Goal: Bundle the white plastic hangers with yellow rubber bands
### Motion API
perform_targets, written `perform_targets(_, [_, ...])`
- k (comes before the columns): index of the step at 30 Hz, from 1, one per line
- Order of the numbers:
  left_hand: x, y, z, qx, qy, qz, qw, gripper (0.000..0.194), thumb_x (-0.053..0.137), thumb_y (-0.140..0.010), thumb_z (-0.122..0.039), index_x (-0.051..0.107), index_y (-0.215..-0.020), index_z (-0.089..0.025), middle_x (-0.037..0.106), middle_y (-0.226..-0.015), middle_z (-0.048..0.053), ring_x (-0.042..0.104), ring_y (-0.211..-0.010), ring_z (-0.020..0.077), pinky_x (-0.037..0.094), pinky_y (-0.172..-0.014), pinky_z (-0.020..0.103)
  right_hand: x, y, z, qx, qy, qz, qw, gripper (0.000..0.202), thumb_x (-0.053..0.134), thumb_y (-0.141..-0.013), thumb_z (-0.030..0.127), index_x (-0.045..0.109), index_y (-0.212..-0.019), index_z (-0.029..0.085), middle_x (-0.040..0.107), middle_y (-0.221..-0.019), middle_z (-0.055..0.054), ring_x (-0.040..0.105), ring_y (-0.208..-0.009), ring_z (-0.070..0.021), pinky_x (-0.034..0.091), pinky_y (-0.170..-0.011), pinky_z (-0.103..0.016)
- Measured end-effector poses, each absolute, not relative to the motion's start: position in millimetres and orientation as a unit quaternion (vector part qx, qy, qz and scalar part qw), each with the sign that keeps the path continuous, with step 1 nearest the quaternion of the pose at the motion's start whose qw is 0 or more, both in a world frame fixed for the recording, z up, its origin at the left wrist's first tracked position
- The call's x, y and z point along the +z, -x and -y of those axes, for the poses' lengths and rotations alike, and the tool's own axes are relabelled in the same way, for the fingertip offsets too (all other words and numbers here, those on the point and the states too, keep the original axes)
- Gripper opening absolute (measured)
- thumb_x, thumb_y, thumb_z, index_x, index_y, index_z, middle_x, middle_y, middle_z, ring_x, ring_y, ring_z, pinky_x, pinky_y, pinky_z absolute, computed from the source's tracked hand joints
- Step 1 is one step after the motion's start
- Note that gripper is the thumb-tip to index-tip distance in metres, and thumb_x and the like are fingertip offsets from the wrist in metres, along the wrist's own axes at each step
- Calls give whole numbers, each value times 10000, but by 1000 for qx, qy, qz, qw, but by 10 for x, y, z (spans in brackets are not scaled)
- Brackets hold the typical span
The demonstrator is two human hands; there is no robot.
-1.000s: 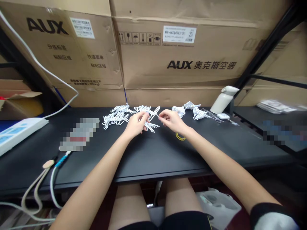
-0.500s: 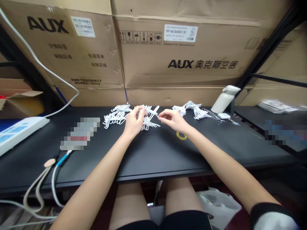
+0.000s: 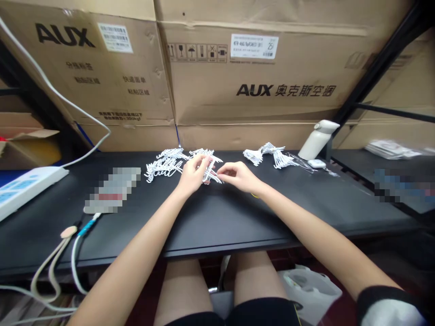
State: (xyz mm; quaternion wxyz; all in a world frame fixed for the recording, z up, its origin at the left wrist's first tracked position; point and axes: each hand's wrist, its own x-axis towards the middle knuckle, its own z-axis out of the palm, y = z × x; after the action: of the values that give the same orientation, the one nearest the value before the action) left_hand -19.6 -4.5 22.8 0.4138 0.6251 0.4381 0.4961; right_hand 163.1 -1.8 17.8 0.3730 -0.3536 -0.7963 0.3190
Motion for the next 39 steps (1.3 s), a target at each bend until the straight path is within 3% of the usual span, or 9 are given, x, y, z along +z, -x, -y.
perform_targets(7, [217, 216, 27, 466, -623, -435, 453, 331, 535, -871, -432, 607, -1079, -185, 663, -875, 67, 670, -676, 179, 539, -456, 235, 198, -1630, 7, 448, 350, 732, 376, 295, 671, -740, 397, 724, -833, 122, 685, -746, -44, 577, -592, -122, 498, -572, -265])
perform_targets(14, [190, 210, 26, 456, -635, -431, 450, 337, 498, -891, -407, 609, -1127, -194, 622, -844, 49, 645, -605, 155, 535, -430, 245, 187, -1606, 31, 477, 337, 730, 356, 268, 676, -739, 371, 714, -784, 110, 662, -690, -31, 545, -558, -108, 476, -557, -249])
perform_targets(18, [148, 215, 11, 440, -664, -429, 425, 329, 480, -892, -424, 631, -1052, -179, 623, -849, 52, 632, -629, 141, 528, -424, 215, 130, -1582, 61, 427, 331, 767, 346, 250, 641, -779, 351, 706, -763, 109, 623, -620, -17, 518, -558, -107, 425, -548, -233])
perform_targets(27, [125, 163, 64, 475, -691, -408, 362, 356, 464, -897, -452, 625, -1057, -177, 613, -867, 53, 620, -663, 147, 521, -446, 206, 133, -1543, 127, 242, 335, 823, 390, 232, 577, -851, 325, 638, -725, 139, 622, -690, -22, 505, -609, -105, 409, -602, -235])
perform_targets(33, [156, 123, 104, 498, -720, -372, 309, 322, 449, -917, -402, 638, -995, -155, 630, -832, 45, 587, -644, 119, 490, -540, 196, 75, -1507, 95, 475, 306, 752, 340, 378, 615, -810, 489, 652, -813, 113, 678, -694, -52, 619, -546, -123, 449, -491, -215])
perform_targets(39, [160, 122, 96, 503, -701, -367, 349, 344, 464, -903, -437, 632, -997, -152, 634, -836, 52, 561, -594, 108, 426, -453, 175, 66, -1476, 94, 541, 293, 708, 346, 466, 616, -788, 548, 675, -795, 85, 714, -731, -97, 660, -552, -136, 491, -499, -215])
